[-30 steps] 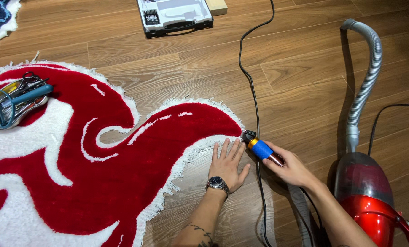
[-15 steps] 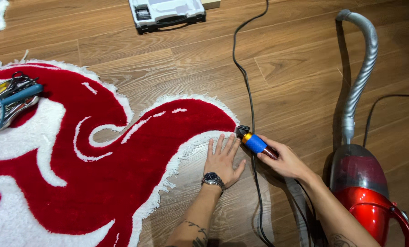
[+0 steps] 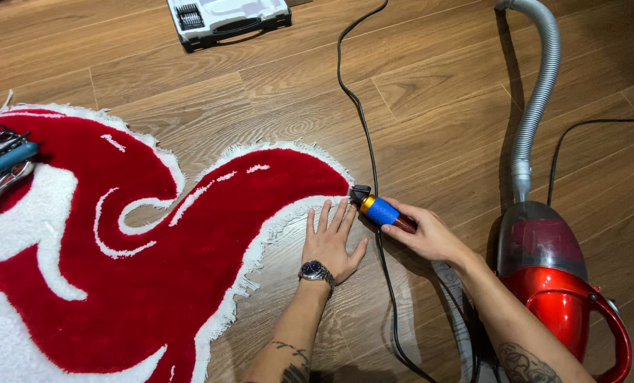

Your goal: The person uses an electric trimmer to trim the frayed edges of a red and white rug. They hold the rug steady with one hand while guiding the trimmer along the perimeter to remove loose threads.

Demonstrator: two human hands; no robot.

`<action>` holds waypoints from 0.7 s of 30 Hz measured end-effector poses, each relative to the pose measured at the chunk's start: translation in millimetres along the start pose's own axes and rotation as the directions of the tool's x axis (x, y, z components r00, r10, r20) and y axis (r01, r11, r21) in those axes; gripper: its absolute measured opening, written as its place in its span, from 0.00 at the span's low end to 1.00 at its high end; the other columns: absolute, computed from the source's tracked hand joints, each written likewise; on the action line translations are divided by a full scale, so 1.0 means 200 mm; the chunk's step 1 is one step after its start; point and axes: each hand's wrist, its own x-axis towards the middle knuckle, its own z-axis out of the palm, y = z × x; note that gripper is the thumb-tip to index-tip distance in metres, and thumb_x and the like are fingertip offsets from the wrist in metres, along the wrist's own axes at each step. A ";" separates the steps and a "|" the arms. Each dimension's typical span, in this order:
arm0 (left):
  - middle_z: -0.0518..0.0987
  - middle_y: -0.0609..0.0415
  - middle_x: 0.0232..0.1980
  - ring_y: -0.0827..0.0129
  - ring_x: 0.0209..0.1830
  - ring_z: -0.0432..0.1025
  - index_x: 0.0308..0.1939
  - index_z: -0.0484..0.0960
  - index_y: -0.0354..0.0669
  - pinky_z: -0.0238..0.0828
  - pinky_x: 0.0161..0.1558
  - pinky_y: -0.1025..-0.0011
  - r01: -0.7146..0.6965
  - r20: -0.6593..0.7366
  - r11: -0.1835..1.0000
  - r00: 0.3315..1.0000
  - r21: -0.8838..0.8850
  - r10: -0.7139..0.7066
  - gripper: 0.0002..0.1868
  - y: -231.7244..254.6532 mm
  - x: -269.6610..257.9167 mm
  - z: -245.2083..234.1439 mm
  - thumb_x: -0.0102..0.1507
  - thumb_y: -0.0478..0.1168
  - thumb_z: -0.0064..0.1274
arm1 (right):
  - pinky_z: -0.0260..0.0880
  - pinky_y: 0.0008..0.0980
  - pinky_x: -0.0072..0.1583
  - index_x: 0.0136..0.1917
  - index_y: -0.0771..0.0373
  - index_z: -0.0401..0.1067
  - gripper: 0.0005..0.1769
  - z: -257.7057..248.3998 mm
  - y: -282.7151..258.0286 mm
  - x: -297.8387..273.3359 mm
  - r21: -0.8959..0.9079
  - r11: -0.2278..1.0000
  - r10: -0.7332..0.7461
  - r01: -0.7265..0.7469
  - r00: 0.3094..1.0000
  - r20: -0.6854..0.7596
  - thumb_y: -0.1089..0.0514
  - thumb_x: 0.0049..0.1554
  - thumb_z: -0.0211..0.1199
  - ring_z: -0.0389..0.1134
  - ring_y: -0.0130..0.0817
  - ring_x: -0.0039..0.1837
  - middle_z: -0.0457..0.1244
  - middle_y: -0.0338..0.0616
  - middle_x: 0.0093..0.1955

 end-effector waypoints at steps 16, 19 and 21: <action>0.48 0.59 0.86 0.52 0.86 0.36 0.83 0.51 0.58 0.20 0.80 0.42 -0.009 -0.051 1.000 0.999 -0.012 0.009 0.43 -0.01 0.00 0.02 0.67 0.69 0.29 | 0.64 0.59 0.70 0.75 0.56 0.69 0.35 0.03 0.06 0.04 -0.059 0.998 0.030 -0.029 0.999 0.012 0.50 0.55 0.70 0.62 0.60 0.74 0.64 0.54 0.74; 0.48 0.59 0.87 0.53 0.86 0.36 0.82 0.52 0.58 0.20 0.80 0.42 -0.008 -0.053 1.000 0.999 -0.012 0.007 0.42 0.00 -0.01 0.02 0.67 0.69 0.29 | 0.64 0.61 0.69 0.75 0.57 0.69 0.34 0.03 0.05 0.04 -0.073 0.997 0.026 -0.025 1.000 0.016 0.51 0.56 0.69 0.62 0.62 0.74 0.64 0.57 0.73; 0.48 0.59 0.87 0.52 0.86 0.36 0.82 0.53 0.57 0.21 0.80 0.42 -0.013 -0.061 1.000 0.998 -0.003 0.013 0.42 -0.01 -0.01 0.03 0.67 0.69 0.29 | 0.64 0.61 0.69 0.75 0.56 0.69 0.34 0.03 0.04 0.04 -0.091 0.996 0.026 -0.025 1.000 0.015 0.50 0.56 0.69 0.62 0.60 0.73 0.64 0.56 0.73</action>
